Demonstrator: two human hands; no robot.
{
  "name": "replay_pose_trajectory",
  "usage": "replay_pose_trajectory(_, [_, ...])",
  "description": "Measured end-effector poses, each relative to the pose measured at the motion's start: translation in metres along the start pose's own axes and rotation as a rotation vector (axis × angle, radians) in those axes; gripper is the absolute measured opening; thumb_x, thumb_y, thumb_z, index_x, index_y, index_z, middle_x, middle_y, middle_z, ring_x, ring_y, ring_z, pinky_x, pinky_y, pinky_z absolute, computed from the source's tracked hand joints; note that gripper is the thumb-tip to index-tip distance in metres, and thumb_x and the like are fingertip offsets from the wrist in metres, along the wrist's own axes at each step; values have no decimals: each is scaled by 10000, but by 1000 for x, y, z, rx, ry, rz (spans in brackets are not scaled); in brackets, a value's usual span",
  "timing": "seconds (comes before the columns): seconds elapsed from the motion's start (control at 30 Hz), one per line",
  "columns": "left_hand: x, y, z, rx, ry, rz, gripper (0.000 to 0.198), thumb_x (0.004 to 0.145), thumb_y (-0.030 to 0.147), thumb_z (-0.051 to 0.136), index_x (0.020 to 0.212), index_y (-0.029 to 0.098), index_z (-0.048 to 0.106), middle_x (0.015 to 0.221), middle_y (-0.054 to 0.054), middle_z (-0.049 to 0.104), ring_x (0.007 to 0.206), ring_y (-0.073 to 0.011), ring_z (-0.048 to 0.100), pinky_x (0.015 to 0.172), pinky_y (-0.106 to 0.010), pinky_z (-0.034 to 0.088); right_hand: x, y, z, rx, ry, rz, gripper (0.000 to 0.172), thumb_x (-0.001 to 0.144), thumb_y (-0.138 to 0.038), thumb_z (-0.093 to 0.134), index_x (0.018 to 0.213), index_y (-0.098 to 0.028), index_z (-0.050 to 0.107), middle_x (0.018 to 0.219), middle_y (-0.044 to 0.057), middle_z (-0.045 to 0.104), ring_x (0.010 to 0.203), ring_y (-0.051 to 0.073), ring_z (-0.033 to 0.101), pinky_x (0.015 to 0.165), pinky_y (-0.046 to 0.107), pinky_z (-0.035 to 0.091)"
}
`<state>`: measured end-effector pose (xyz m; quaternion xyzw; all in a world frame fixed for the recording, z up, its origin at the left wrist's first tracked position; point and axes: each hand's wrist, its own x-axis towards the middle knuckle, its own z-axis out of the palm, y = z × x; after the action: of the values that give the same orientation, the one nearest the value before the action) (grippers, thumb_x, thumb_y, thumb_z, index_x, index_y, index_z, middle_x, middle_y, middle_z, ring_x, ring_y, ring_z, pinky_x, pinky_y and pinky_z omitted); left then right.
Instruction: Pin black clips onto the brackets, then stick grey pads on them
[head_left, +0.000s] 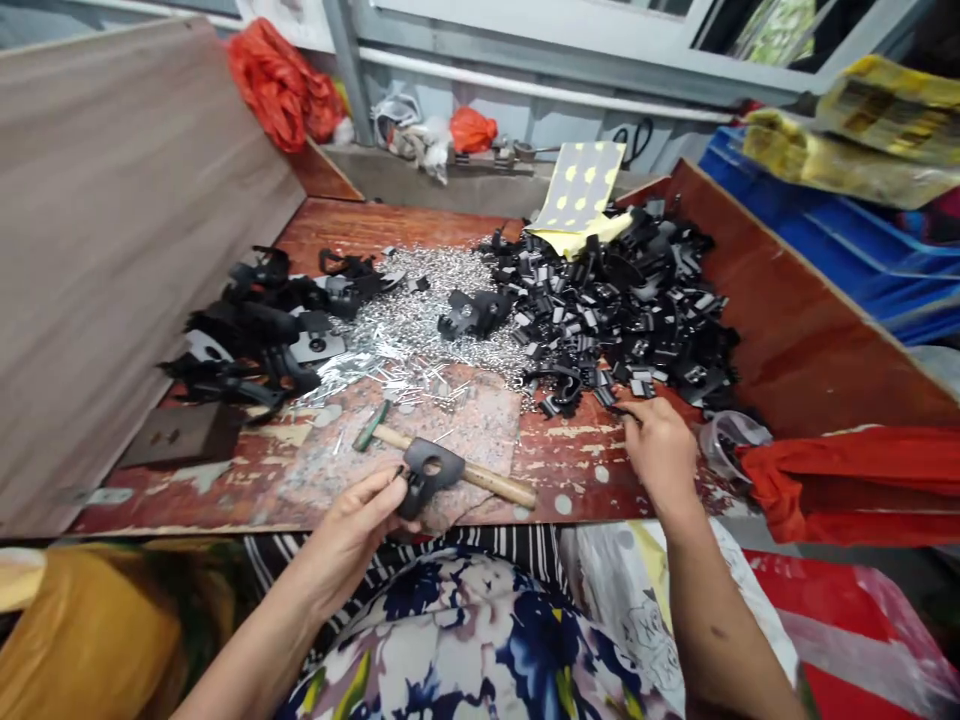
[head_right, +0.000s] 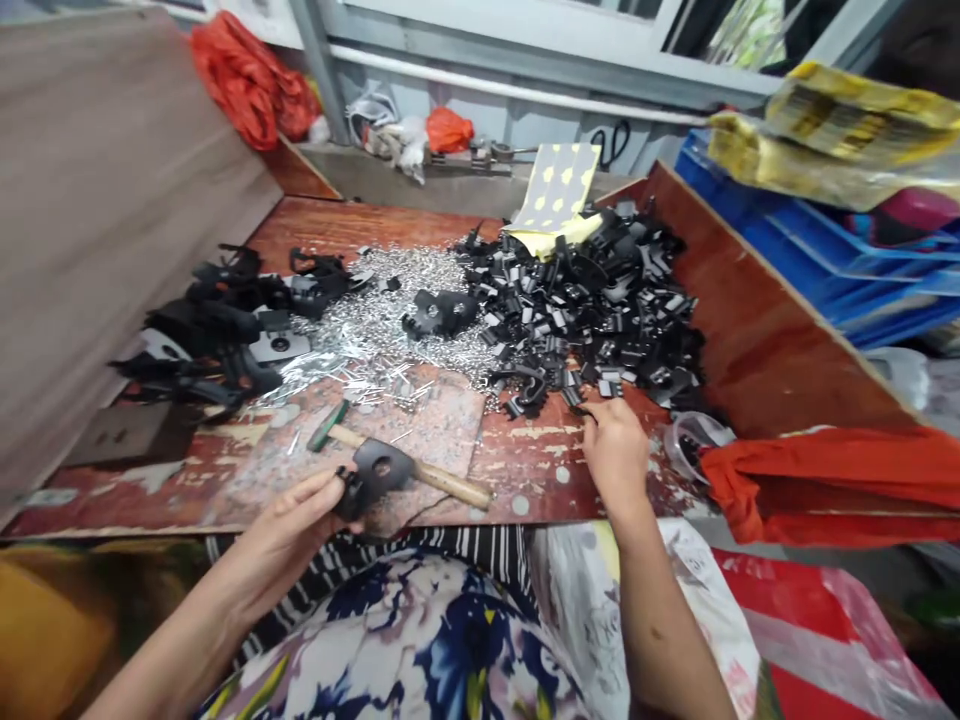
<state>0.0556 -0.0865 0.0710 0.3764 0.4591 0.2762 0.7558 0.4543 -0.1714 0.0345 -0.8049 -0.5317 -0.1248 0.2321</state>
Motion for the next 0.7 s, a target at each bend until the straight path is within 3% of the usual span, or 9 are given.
replay_pose_trajectory(0.13, [1, -6, 1, 119, -11, 116, 365, 735, 520, 868, 687, 174, 762, 1131, -82, 655, 856, -176, 592, 704, -255, 537, -4, -96, -10, 404, 110, -232, 226, 930, -179, 598, 1003, -300, 774, 961, 18, 780, 923, 241, 707, 1122, 591, 449])
replay_pose_trajectory(0.23, [1, -7, 8, 88, -6, 150, 301, 736, 479, 866, 754, 188, 793, 1171, -70, 636, 721, -124, 576, 618, -253, 527, -13, -172, -5, 726, 4, -344, 279, 923, -138, 601, 1028, -338, 763, 874, -36, 782, 824, 201, 720, 1187, 622, 394])
replay_pose_trajectory(0.3, [0, -6, 11, 20, -32, 149, 297, 738, 471, 862, 832, 194, 813, 1181, -71, 639, 630, -93, 563, 579, -266, 539, -20, -204, 1, 837, -67, -366, 269, 920, -139, 616, 1034, -331, 767, 874, -30, 788, 828, 202, 729, 1196, 616, 387])
replay_pose_trajectory(0.4, [-2, -3, 12, -62, -56, 171, 316, 739, 468, 867, 856, 179, 816, 1184, -86, 645, 649, -105, 622, 616, -283, 585, -30, -224, 9, 914, -114, -353, 263, 921, -137, 619, 1033, -317, 776, 912, -9, 802, 852, 211, 744, 1193, 599, 394])
replay_pose_trajectory(0.6, [-5, -7, 5, -76, -78, 182, 353, 738, 490, 877, 821, 156, 800, 1117, -75, 628, 670, -105, 637, 628, -260, 600, -40, -226, 15, 947, -92, -406, 386, 883, -80, 602, 1105, -339, 781, 935, -2, 810, 910, 234, 759, 1140, 583, 445])
replay_pose_trajectory(0.7, [-5, -12, 2, -44, -101, 168, 372, 739, 503, 874, 745, 147, 767, 1063, -53, 583, 667, -94, 618, 621, -246, 594, -47, -227, 16, 1005, -151, -404, 397, 882, -84, 585, 1119, -343, 770, 936, 2, 803, 921, 234, 753, 1129, 576, 457])
